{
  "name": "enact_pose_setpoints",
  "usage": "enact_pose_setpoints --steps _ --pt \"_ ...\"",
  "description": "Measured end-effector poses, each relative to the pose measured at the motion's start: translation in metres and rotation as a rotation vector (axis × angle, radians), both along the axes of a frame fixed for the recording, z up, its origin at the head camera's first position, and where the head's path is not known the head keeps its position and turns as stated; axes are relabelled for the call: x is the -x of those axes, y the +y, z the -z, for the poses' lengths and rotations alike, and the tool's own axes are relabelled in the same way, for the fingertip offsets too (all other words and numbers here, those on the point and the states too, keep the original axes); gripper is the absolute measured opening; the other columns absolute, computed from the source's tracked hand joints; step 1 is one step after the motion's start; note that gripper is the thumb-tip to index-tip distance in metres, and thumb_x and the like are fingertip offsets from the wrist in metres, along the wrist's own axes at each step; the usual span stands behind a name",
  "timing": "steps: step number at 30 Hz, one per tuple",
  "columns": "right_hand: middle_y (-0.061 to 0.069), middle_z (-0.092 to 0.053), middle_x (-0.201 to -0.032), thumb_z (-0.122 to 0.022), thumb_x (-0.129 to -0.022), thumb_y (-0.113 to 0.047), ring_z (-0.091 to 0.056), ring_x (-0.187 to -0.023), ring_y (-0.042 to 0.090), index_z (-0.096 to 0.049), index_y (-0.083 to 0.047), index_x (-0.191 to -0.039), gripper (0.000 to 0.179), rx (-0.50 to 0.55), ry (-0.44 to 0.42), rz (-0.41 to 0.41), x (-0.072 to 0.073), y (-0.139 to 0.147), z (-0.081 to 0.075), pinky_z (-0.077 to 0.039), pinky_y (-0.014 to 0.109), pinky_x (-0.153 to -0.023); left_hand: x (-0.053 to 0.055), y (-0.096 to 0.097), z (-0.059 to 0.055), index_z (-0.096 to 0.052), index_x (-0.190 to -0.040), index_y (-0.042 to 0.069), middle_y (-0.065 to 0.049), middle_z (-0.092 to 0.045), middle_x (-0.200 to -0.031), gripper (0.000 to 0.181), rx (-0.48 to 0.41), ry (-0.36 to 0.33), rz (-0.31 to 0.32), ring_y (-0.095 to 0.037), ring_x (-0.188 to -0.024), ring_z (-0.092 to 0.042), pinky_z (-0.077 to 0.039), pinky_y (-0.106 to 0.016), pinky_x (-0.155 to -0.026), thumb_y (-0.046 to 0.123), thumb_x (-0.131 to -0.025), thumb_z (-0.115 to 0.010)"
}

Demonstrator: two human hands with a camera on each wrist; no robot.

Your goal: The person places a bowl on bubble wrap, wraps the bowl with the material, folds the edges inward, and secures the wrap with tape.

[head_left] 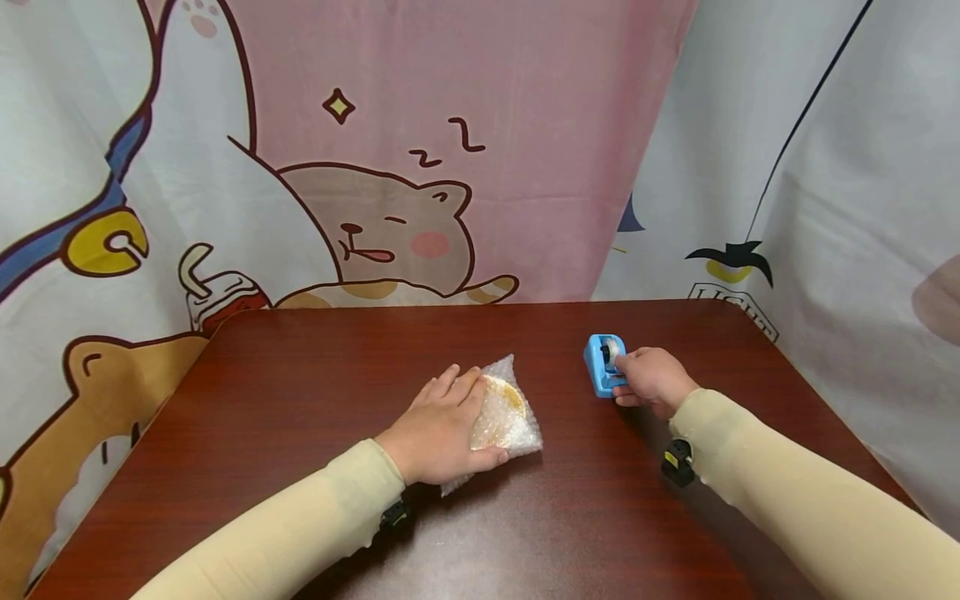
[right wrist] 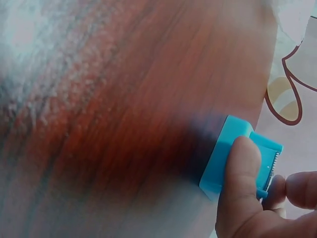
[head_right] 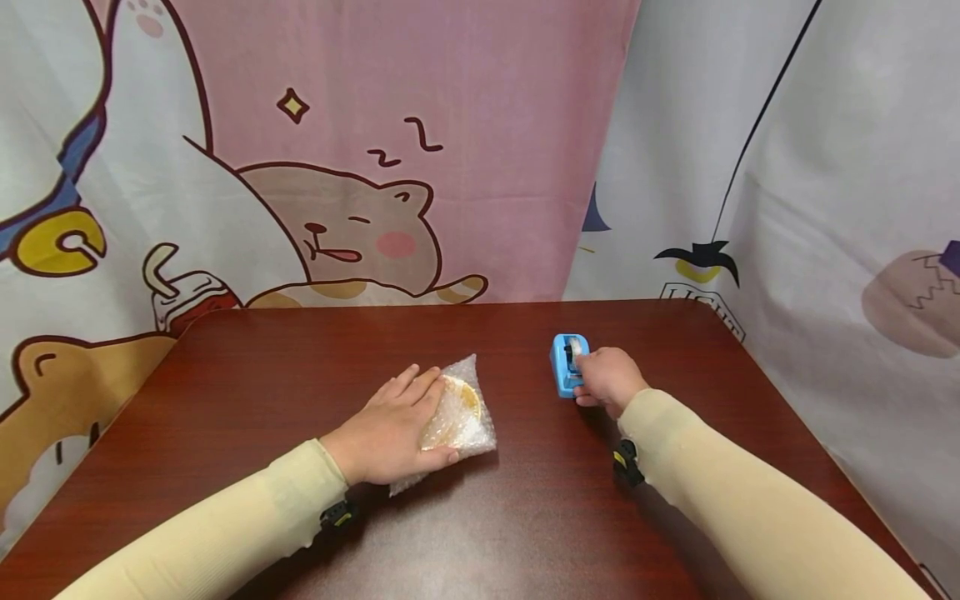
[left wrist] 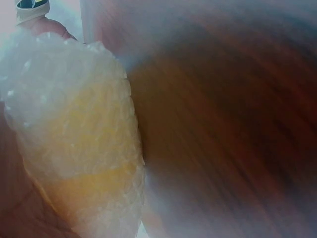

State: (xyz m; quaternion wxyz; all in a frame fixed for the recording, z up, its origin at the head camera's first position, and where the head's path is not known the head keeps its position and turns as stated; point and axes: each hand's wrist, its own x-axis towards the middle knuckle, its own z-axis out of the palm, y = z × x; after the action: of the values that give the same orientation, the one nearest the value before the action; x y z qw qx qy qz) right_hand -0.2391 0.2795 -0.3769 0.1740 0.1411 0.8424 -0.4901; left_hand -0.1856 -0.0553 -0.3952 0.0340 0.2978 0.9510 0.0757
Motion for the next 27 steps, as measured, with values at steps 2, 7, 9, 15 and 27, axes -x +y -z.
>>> enact_pose_setpoints --steps 2,7,9,15,27 --pt "0.02 -0.052 -0.107 -0.042 -0.114 -0.026 -0.066 -0.078 0.013 -0.029 0.015 -0.153 0.058 -0.006 0.004 0.003 -0.0007 -0.0009 0.0001 -0.064 0.027 -0.076 -0.0002 0.0001 -0.0002 -0.029 -0.166 0.003 -0.015 -0.025 -0.174 0.106 0.003 0.0 -0.002 -0.042 -0.161 -0.022 -0.02 -0.053 -0.132 0.077 -0.094 -0.054" --pt "0.019 -0.053 -0.105 -0.042 -0.114 -0.026 -0.066 -0.076 0.013 -0.032 0.016 -0.151 0.057 -0.019 0.01 0.005 -0.0019 -0.0019 0.0007 -0.063 0.026 -0.075 -0.0003 0.0005 -0.0006 -0.03 -0.165 0.002 -0.016 -0.026 -0.174 0.105 0.002 0.007 0.002 -0.043 -0.16 -0.023 -0.021 -0.053 -0.131 0.075 -0.094 -0.054" --pt "0.02 -0.053 -0.104 -0.042 -0.114 -0.025 -0.065 -0.076 0.013 -0.033 0.017 -0.15 0.056 -0.019 0.01 0.007 -0.0019 -0.002 0.0013 -0.063 0.026 -0.075 -0.0002 0.0008 -0.0004 -0.031 -0.165 0.002 -0.016 -0.027 -0.173 0.104 0.0 0.01 0.003 -0.043 -0.16 -0.023 -0.022 -0.054 -0.131 0.075 -0.094 -0.055" --pt "0.02 -0.053 -0.104 -0.043 -0.114 -0.024 -0.065 -0.076 0.014 -0.033 0.017 -0.149 0.054 -0.027 0.002 0.011 -0.0008 -0.0023 0.0028 -0.063 0.026 -0.075 -0.0009 0.0009 -0.0005 -0.031 -0.165 0.002 -0.016 -0.027 -0.174 0.104 -0.002 0.005 0.0 -0.043 -0.16 -0.023 -0.021 -0.055 -0.131 0.075 -0.094 -0.055" --pt "0.025 -0.052 -0.112 -0.043 -0.112 -0.019 -0.067 -0.081 0.017 -0.026 0.018 -0.152 0.057 -0.034 -0.005 0.013 -0.0003 -0.0023 0.001 -0.064 0.03 -0.08 -0.0012 0.0011 -0.0007 -0.029 -0.165 0.002 -0.015 -0.025 -0.174 0.106 0.007 0.003 -0.004 -0.042 -0.161 -0.022 -0.021 -0.054 -0.131 0.076 -0.093 -0.054"
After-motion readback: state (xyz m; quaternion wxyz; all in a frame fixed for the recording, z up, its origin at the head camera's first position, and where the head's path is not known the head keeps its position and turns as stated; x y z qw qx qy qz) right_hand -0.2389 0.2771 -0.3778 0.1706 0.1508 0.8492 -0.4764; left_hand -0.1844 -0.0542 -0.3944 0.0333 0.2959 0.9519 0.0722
